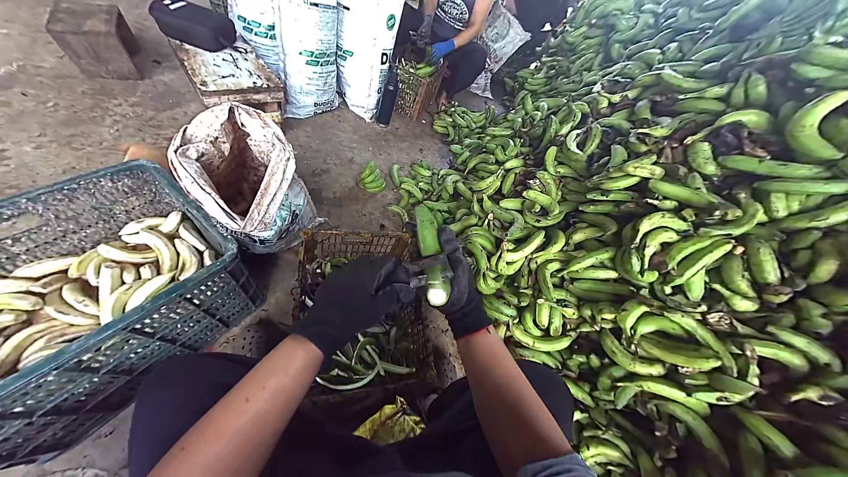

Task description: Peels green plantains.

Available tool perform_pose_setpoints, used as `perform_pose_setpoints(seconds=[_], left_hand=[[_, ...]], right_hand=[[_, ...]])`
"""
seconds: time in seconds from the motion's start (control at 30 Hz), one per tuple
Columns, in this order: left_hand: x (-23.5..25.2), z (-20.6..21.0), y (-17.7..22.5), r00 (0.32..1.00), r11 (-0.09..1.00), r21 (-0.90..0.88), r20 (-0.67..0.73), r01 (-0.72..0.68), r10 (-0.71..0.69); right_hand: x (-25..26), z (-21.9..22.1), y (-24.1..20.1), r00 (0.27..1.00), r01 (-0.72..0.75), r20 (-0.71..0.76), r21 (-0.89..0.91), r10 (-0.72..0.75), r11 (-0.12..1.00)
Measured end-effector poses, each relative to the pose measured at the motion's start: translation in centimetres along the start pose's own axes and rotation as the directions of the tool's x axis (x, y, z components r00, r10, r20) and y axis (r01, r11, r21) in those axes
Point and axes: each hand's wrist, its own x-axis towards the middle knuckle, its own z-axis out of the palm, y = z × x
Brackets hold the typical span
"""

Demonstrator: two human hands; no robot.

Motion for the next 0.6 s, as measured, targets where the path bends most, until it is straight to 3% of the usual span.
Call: perform_pose_setpoints(seconds=[0.1, 0.2, 0.27, 0.37, 0.47, 0.6], left_hand=[[1.2, 0.4, -2.5, 0.963, 0.987, 0.159, -0.27, 0.032, 0.013], [1.9, -1.4, -3.5, 0.9, 0.982, 0.05, -0.411, 0.18, -0.144], [1.8, -3.1, -3.2, 0.886, 0.964, -0.102, -0.379, 0.246, -0.267], [0.3, -2.2, -1.7, 0.956, 0.966, -0.221, -0.228, 0.134, -0.185], [-1.2, 0.4, -0.3, 0.993, 0.935, -0.345, -0.046, 0.085, -0.108], [-2.1, 1.4, 1.0, 0.994, 0.924, -0.37, -0.003, 0.101, -0.11]], right_hand=[[-0.9, 1.2, 2.6, 0.993, -0.113, -0.008, 0.119, 0.114, 0.986], [-2.2, 1.2, 3.6, 0.984, -0.172, -0.029, 0.106, 0.176, 0.979], [-2.4, 0.3, 3.5, 0.986, -0.154, -0.052, 0.079, 0.159, 0.985], [-1.4, -1.1, 2.4, 0.997, 0.0, -0.082, 0.025, 0.002, 1.0], [-0.2, -1.9, 1.0, 0.937, 0.267, -0.124, -0.344, -0.325, 0.9], [0.5, 0.2, -0.6, 0.846, 0.266, -0.299, -0.482, -0.442, 0.835]])
